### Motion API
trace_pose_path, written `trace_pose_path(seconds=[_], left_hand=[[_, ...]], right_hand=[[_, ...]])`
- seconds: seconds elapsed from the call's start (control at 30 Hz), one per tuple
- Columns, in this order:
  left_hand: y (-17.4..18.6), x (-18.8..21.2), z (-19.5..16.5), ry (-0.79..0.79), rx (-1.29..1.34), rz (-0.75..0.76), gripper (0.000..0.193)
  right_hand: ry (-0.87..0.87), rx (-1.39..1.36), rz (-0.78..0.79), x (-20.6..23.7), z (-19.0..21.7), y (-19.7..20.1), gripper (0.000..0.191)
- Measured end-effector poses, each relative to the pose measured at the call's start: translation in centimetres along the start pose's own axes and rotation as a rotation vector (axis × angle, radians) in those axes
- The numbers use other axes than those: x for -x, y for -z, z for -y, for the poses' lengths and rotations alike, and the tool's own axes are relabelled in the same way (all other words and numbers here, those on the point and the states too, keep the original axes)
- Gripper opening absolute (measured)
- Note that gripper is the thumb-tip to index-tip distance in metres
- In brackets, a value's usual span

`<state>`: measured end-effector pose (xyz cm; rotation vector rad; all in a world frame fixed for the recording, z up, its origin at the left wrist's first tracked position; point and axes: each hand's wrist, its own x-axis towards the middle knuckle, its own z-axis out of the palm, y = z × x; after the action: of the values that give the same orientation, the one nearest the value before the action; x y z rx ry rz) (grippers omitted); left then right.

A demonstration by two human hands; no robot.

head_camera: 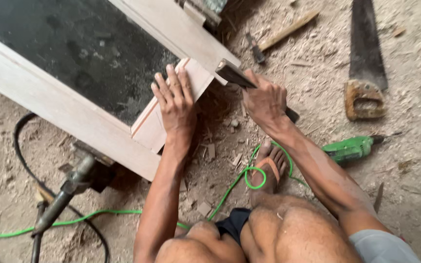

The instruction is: The person assembles a wooden frame with a glass pane, using a clamp to hold pieces together, a hammer to tap joints, a chisel to adjust edges, and a power drill to fasten screws. The person also uses a hand saw to trim a wooden piece.

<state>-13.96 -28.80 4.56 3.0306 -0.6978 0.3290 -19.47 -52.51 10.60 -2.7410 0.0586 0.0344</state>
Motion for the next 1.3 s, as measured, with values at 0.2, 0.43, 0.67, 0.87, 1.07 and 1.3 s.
trace_pose_path(seconds=[0.2,0.43,0.67,0.87,1.07,1.3], left_hand=[[-0.9,-0.1,-0.1,0.016,0.016,-0.11,0.049],[-0.5,0.0,0.2,-0.009,-0.002,-0.101,0.049],[-0.3,-0.2,-0.3,0.046,0.023,-0.092,0.05],[-0.7,0.5,-0.4,0.077,0.04,-0.081,0.049],[-0.4,0.9,-0.4,0.109,0.127,-0.037,0.044],[-2.0,-0.9,-2.7,0.205,-0.06,-0.059,0.056]], right_hand=[[0.243,0.356,-0.225,-0.9,-0.1,-0.5,0.025],[0.31,0.329,-0.411,-0.2,-1.4,-1.6,0.03],[0.175,0.178,-0.073,-1.4,-0.6,0.1,0.032],[0.223,0.334,-0.069,-1.7,-0.8,-0.7,0.028],[0.072,0.397,0.109,-0.8,-2.9,-2.2,0.027],[-0.021,0.093,-0.058,-0.4,-2.3,-3.8,0.015]])
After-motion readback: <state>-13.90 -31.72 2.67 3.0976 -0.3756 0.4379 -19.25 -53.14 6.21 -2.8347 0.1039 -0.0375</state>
